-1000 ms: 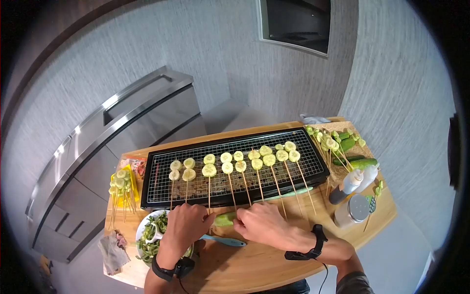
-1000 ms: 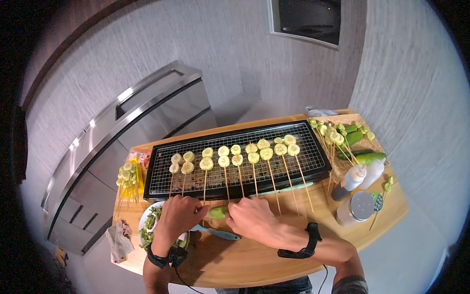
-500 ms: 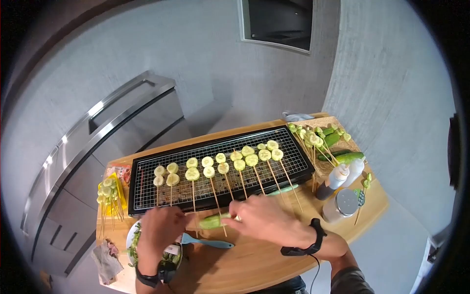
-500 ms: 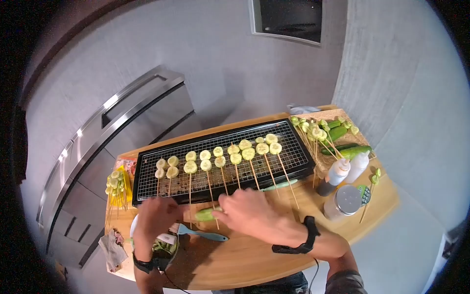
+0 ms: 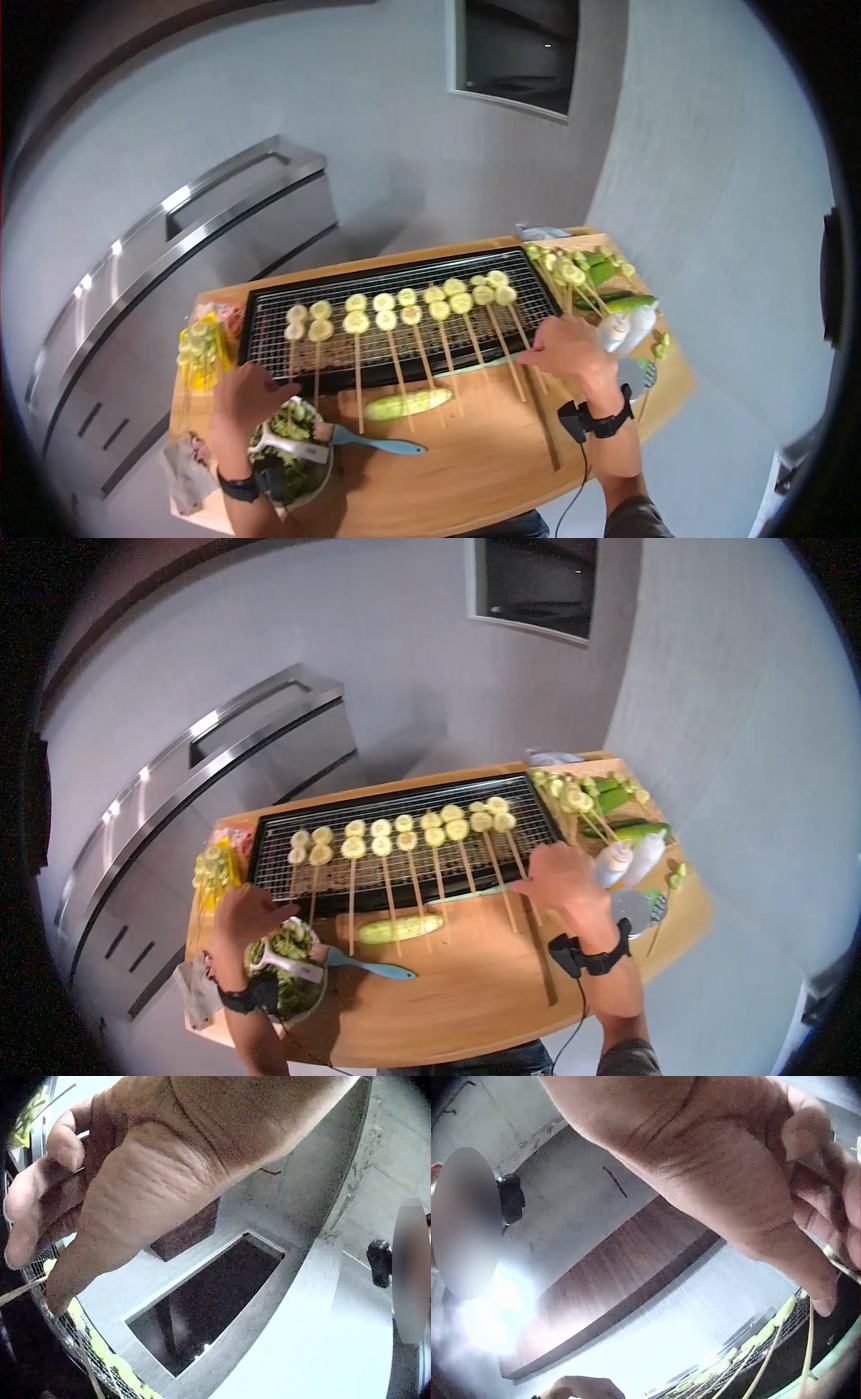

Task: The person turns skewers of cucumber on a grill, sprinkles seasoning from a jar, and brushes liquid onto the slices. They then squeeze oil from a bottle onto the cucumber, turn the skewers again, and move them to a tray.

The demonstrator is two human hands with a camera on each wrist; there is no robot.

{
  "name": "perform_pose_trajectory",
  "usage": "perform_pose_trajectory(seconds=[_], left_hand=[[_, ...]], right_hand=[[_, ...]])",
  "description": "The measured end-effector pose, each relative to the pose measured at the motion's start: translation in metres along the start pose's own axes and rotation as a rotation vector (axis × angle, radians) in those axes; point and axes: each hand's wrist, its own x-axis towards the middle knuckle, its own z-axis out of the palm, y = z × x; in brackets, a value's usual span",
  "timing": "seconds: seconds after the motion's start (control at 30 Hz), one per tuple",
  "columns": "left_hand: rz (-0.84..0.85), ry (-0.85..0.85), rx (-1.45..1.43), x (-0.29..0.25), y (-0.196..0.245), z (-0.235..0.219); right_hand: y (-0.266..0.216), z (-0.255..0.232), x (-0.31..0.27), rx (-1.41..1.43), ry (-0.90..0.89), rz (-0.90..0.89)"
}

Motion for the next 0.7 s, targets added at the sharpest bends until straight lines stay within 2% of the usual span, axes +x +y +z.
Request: perform_pose_trajectory(seconds=[0.17,0.23,0.3,0.37,0.4,0.6,0.63,0.7], left_hand=[[0.036,-0.027,0.016,0.004,0.000,0.008],[0.025,-0.044,0.017,0.002,0.008,0.001],[0.025,-0.133,-0.062,0.003,0.012,-0.003],[0.024,-0.154,-0.070,0.001,0.016,-0.005],[0.047,-0.136,-0.048,0.001,0.013,-0.003],[0.060,-0.129,-0.074,0.002,0.017,-0.007],[0.076,-0.127,-0.127,0.002,0.015,-0.008],[0.066,-0.131,-0.224,0.003,0.009,-0.005]], right_hand=[[-0.003,0.002,0.003,-0.041,0.013,-0.088],[-0.001,0.004,0.007,-0.003,-0.053,-0.014],[0.001,0.005,0.011,0.005,-0.035,-0.056],[0.000,0.002,0.013,0.008,-0.166,0.003],[-0.001,0.002,0.014,0.007,-0.167,0.011],[0.008,0.013,0.018,-0.060,-0.052,-0.085],[0.009,0.011,0.017,-0.064,-0.048,-0.065],[0.009,0.010,0.015,-0.051,0.051,-0.149]])
